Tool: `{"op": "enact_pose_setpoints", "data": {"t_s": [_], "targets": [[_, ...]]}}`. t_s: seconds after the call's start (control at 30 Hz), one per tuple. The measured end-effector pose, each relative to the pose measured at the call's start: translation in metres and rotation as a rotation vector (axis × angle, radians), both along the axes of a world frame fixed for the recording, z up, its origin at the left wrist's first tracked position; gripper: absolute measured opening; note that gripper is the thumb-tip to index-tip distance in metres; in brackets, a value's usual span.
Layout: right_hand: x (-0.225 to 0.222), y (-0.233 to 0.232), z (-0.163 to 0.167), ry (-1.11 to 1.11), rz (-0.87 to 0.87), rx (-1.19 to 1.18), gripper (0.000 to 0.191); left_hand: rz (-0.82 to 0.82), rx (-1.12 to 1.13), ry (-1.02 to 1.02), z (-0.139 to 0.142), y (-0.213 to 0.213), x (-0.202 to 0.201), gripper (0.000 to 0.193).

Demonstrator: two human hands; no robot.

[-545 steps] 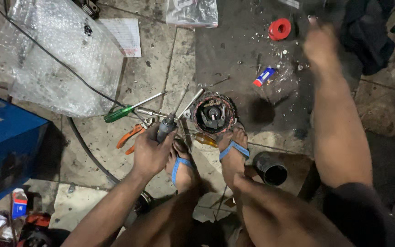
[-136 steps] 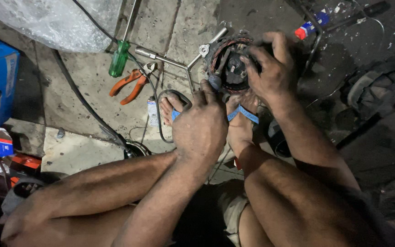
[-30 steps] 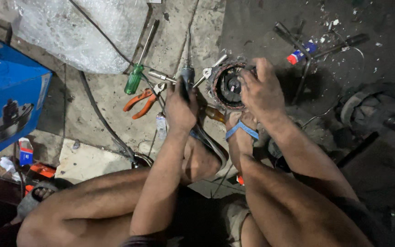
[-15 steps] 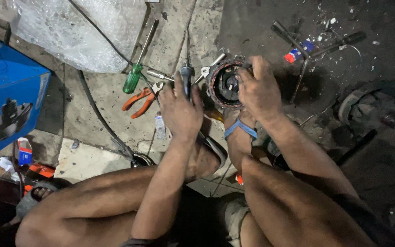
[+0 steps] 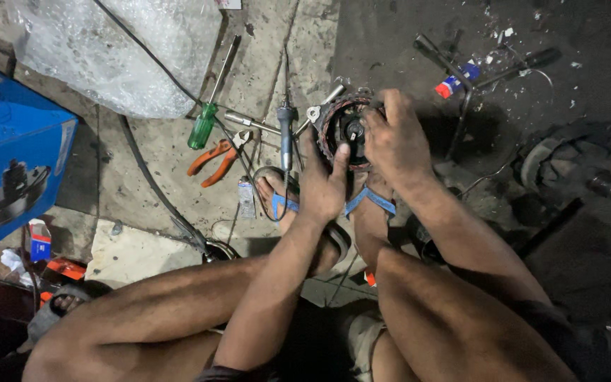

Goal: The person sits on the floor and uses a soldering iron and pliers to work on the internal windings of a disassembled electric motor stator. They repeatedly heat and adjust the copper coils and connections within the stator assembly.

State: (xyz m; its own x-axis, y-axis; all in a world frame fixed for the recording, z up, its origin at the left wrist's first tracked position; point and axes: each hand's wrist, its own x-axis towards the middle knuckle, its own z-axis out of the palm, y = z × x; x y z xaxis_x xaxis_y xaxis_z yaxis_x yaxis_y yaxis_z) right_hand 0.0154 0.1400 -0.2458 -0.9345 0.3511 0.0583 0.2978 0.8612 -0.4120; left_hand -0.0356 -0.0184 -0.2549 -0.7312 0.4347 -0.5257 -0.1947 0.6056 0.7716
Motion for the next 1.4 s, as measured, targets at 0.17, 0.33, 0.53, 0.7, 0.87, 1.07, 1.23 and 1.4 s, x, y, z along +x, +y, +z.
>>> {"op": "enact_pose_setpoints", "data": {"t_s": [0.17,0.33,0.53,0.7,0.87,1.07,1.23,1.4], "targets": [[-0.005,0.003,0.024,-0.018,0.013,0.001,0.024,0.089,0.065,-0.076,-0.006,0.008,0.000,0.071],[-0.008,0.016,0.062,0.060,-0.114,-0.081,0.025,0.131,0.091,0.001,-0.020,0.023,-0.011,0.073],[0.020,0.031,0.100,0.071,-0.308,-0.104,0.026,0.148,0.041,0.015,-0.015,0.021,-0.022,0.072],[0.061,0.061,0.185,0.090,-0.161,-0.197,0.022,0.273,0.330,-0.340,0.045,-0.007,-0.027,0.063],[0.062,0.069,0.294,-0.342,-0.117,-0.168,0.037,0.257,0.449,-0.554,0.170,-0.069,-0.014,0.050],[0.108,-0.003,0.308,-0.228,-0.039,-0.721,0.054,0.031,0.484,-0.595,0.273,-0.108,0.013,0.055],[0.168,-0.037,0.248,-0.006,-0.362,-1.291,0.060,-0.110,0.406,-0.587,0.282,-0.105,0.040,0.058],[0.237,-0.029,0.207,-0.095,-0.533,-1.220,0.056,-0.243,0.292,-0.514,0.287,-0.106,0.036,0.067]]}}
